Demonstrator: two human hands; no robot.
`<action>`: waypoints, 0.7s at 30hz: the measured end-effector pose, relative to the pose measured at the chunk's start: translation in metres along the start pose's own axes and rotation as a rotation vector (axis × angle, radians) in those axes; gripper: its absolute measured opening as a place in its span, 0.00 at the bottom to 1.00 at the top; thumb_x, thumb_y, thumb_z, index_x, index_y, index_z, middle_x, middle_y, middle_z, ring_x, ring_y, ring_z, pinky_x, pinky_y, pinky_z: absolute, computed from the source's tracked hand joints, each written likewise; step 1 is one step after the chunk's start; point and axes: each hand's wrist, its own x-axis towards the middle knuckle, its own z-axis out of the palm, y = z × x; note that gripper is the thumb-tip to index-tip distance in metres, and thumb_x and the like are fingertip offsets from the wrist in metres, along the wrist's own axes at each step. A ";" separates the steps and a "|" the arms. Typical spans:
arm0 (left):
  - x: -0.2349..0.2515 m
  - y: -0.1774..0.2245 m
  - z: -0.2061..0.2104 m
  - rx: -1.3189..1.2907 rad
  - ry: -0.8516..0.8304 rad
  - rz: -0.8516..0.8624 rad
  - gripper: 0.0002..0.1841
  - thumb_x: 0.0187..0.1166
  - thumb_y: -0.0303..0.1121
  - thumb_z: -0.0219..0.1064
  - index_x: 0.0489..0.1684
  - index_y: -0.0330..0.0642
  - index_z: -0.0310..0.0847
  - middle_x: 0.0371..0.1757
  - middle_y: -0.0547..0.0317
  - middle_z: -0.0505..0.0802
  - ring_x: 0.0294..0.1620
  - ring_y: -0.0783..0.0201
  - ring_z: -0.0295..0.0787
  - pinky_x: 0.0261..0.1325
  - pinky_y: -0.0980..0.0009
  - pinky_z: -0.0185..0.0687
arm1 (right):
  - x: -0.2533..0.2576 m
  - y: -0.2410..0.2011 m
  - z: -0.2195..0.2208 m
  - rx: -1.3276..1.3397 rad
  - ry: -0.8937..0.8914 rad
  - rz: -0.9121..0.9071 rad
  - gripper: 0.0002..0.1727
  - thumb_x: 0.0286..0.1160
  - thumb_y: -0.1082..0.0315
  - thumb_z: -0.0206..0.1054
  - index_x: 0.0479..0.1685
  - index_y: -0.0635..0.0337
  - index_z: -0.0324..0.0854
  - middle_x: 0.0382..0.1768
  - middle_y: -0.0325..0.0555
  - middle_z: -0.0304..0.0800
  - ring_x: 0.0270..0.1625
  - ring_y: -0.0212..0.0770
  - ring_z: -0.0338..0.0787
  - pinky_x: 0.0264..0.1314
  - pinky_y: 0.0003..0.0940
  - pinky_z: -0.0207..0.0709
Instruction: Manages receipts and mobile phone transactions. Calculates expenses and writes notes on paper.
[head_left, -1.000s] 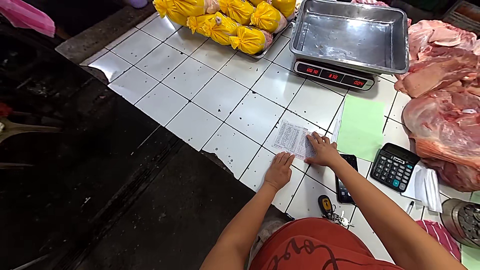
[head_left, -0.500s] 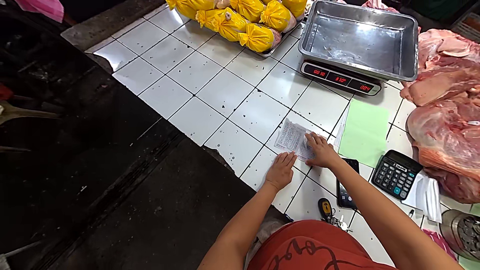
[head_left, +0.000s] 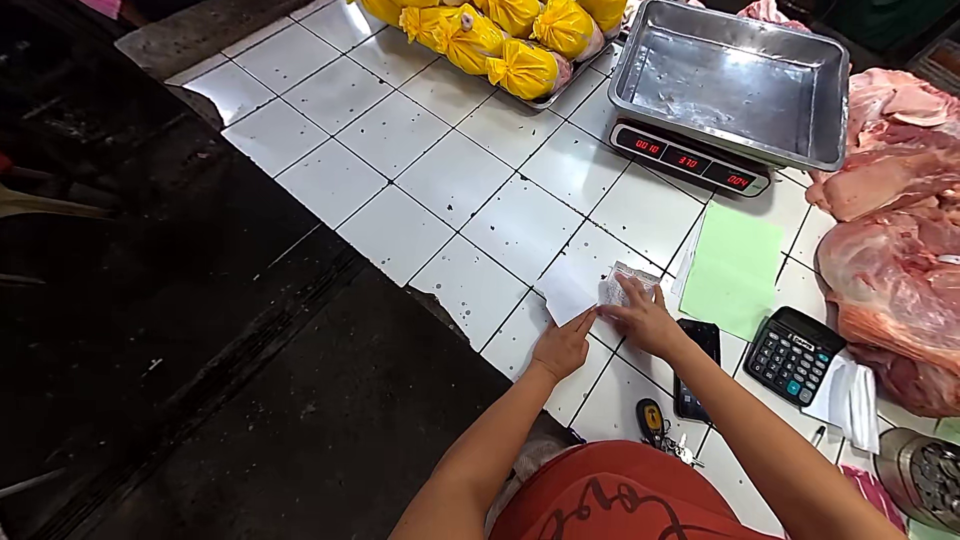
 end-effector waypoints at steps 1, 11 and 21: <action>0.000 0.000 -0.001 0.000 -0.019 -0.005 0.29 0.77 0.25 0.53 0.83 0.37 0.73 0.83 0.53 0.80 0.80 0.51 0.81 0.76 0.50 0.76 | 0.000 -0.002 0.002 -0.024 0.004 -0.017 0.26 0.84 0.66 0.60 0.76 0.27 0.82 0.93 0.60 0.51 0.94 0.72 0.46 0.83 0.86 0.31; 0.002 -0.004 0.002 0.019 0.087 0.079 0.28 0.72 0.24 0.58 0.76 0.34 0.79 0.79 0.45 0.84 0.79 0.41 0.79 0.84 0.47 0.65 | 0.018 -0.024 -0.005 -0.031 -0.058 0.379 0.33 0.94 0.54 0.45 0.96 0.50 0.50 0.96 0.58 0.38 0.97 0.65 0.37 0.85 0.83 0.28; 0.001 -0.004 0.004 0.048 0.104 0.088 0.28 0.72 0.25 0.58 0.76 0.34 0.79 0.78 0.46 0.84 0.78 0.42 0.80 0.83 0.48 0.67 | 0.027 -0.025 -0.022 0.045 -0.007 0.461 0.27 0.94 0.56 0.46 0.85 0.58 0.68 0.87 0.61 0.65 0.91 0.63 0.59 0.86 0.73 0.49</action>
